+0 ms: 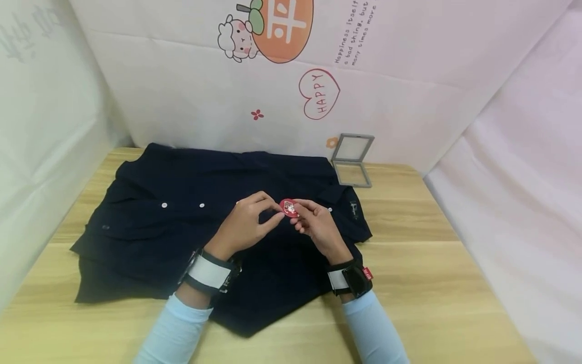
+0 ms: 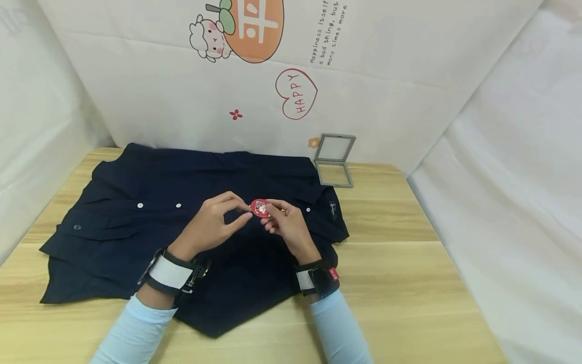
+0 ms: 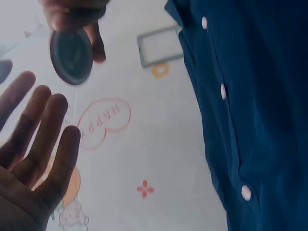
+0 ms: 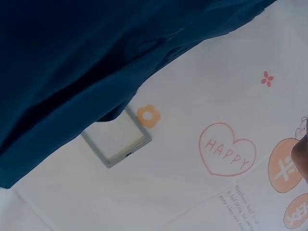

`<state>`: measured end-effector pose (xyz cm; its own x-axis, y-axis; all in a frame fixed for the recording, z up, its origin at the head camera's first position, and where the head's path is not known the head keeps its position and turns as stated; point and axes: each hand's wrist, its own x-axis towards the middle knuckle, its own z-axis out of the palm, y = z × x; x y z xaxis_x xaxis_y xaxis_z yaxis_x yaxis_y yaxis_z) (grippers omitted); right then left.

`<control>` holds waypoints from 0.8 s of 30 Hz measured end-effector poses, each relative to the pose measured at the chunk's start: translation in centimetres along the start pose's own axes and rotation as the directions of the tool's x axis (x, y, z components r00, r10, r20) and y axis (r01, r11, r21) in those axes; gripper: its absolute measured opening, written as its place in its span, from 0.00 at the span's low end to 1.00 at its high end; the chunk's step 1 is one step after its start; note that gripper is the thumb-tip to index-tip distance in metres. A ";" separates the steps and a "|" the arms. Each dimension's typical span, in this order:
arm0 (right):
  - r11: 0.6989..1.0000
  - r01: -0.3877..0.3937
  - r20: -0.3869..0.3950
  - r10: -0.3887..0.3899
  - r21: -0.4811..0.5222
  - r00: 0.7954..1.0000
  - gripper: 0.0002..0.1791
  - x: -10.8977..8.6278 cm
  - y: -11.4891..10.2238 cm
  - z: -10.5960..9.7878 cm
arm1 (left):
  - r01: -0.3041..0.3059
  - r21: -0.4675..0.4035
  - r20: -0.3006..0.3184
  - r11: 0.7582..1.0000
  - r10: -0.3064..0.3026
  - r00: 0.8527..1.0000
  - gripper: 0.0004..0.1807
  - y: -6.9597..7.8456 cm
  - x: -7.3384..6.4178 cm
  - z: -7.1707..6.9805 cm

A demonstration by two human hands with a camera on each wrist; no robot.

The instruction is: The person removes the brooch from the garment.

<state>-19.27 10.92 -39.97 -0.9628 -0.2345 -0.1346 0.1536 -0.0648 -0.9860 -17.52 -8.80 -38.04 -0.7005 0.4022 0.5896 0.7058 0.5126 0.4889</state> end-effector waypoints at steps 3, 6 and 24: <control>0.999 0.015 -0.031 -0.016 -0.042 0.999 0.21 0.3 0.1 -0.6 | 0.031 -0.055 0.018 0.998 -0.030 0.999 0.09 0.2 0.0 0.9; 0.998 0.019 -0.064 -0.023 -0.054 0.998 0.22 0.5 0.0 -1.5 | 0.068 -0.110 0.035 0.992 -0.065 0.997 0.09 0.5 0.2 2.0; 0.997 -0.045 -0.174 0.033 -0.061 0.984 0.26 2.3 -0.3 -11.5 | 0.463 -0.296 0.297 0.835 -0.380 0.876 0.09 1.5 2.9 11.8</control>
<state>-24.14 21.60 -41.09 -0.9811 -0.0637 -0.1825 0.1825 0.0055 -0.9832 -19.72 2.10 -43.22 -0.9133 0.3829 0.1390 0.2962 0.3898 0.8720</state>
